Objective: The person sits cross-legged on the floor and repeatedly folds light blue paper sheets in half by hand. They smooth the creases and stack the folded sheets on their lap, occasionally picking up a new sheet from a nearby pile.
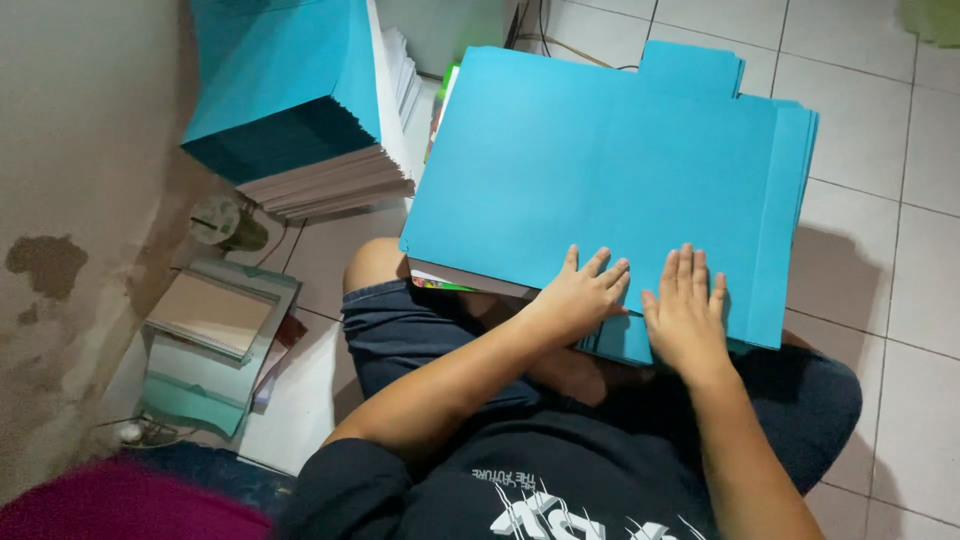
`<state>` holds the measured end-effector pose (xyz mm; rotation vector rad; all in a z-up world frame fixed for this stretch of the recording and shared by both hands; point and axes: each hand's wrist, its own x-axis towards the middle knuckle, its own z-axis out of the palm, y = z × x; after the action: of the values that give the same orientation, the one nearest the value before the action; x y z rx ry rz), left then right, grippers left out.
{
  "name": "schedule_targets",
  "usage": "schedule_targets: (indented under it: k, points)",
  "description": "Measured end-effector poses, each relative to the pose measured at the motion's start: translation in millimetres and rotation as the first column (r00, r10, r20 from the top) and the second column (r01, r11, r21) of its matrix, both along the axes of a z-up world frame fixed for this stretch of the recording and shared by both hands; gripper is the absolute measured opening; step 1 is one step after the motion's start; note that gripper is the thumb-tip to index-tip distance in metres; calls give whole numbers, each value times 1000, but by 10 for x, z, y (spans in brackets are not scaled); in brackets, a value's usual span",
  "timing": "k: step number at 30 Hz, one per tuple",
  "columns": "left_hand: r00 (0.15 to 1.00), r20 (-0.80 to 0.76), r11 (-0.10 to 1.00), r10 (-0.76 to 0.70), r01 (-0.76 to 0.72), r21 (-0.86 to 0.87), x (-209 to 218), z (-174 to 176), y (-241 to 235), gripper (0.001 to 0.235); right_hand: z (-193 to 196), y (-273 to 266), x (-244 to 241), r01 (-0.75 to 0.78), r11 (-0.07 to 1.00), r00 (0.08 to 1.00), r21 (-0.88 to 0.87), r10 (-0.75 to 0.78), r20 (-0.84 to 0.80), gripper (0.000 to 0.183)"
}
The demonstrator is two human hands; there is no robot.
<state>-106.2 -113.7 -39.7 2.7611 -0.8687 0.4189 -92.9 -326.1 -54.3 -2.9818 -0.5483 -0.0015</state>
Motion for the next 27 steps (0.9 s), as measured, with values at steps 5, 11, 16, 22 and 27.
schedule_targets:
  k: [5, 11, 16, 22, 27]
  points:
    - [996, 85, 1000, -12, 14, -19, 33, -161, -26, 48, 174, -79, -69, -230, 973, 973, 34, 230, 1, 70]
    - [990, 57, 991, -129, 126, 54, 71, -157, 43, 31, 56, -305, -94, -247, 957, 969, 151, 245, 36, 55]
    - [981, 111, 983, -159, 146, 115, 13, 89, 197, 39, 14, -331, -76, -269, 943, 957, 196, 239, 167, 51]
    - [949, 311, 998, 54, -39, -55, 114, 121, 432, 32, 120, -354, -74, -166, 932, 986, 321, 159, 46, 46]
    - [948, 310, 997, 68, -54, -52, 77, 335, 533, 16, 321, -272, -144, -176, 955, 984, 239, 180, 4, 67]
